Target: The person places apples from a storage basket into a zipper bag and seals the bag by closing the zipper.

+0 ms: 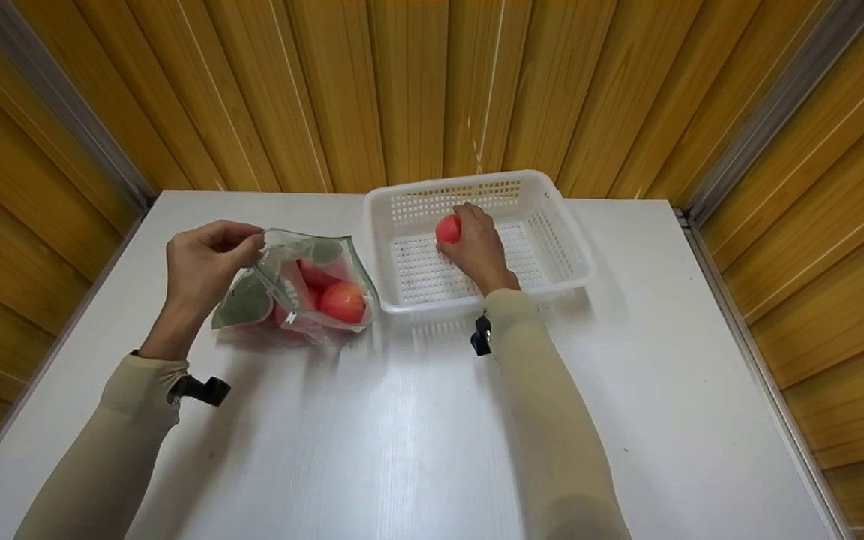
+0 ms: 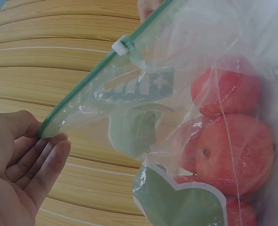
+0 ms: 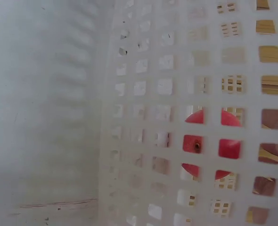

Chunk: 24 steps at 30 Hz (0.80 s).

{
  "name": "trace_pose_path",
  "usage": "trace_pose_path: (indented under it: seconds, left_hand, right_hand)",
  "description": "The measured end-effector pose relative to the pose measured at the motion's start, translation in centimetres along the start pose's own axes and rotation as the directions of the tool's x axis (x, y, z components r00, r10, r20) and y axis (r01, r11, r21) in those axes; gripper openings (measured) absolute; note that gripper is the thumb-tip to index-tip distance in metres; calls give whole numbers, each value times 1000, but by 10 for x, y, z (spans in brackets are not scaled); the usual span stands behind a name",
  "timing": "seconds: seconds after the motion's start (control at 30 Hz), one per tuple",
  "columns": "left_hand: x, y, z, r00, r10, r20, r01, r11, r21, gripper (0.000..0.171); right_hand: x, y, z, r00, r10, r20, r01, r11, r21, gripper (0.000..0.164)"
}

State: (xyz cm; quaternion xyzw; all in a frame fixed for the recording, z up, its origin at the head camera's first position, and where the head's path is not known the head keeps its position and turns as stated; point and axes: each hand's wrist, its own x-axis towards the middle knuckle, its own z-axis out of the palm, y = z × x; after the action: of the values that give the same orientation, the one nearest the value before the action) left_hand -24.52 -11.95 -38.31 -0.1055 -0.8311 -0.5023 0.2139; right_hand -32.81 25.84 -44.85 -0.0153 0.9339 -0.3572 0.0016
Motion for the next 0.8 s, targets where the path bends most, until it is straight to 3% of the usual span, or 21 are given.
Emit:
trace_pose_path:
  seconds: [0.37, 0.63, 0.8]
  left_hand:
    - [-2, -3, -2, 1000, -13, -3, 13, 1000, 13, 10]
    - [-2, -5, -3, 1000, -2, -10, 2, 1000, 24, 10]
    - [-3, -5, -3, 1000, -13, -6, 13, 1000, 21, 11]
  right_hand:
    - [0, 7, 10, 997, -33, 71, 36, 998, -43, 84]
    - [1, 6, 8, 998, -48, 27, 50, 998, -50, 73]
    - [3, 8, 7, 1000, -7, 17, 9, 997, -74, 69]
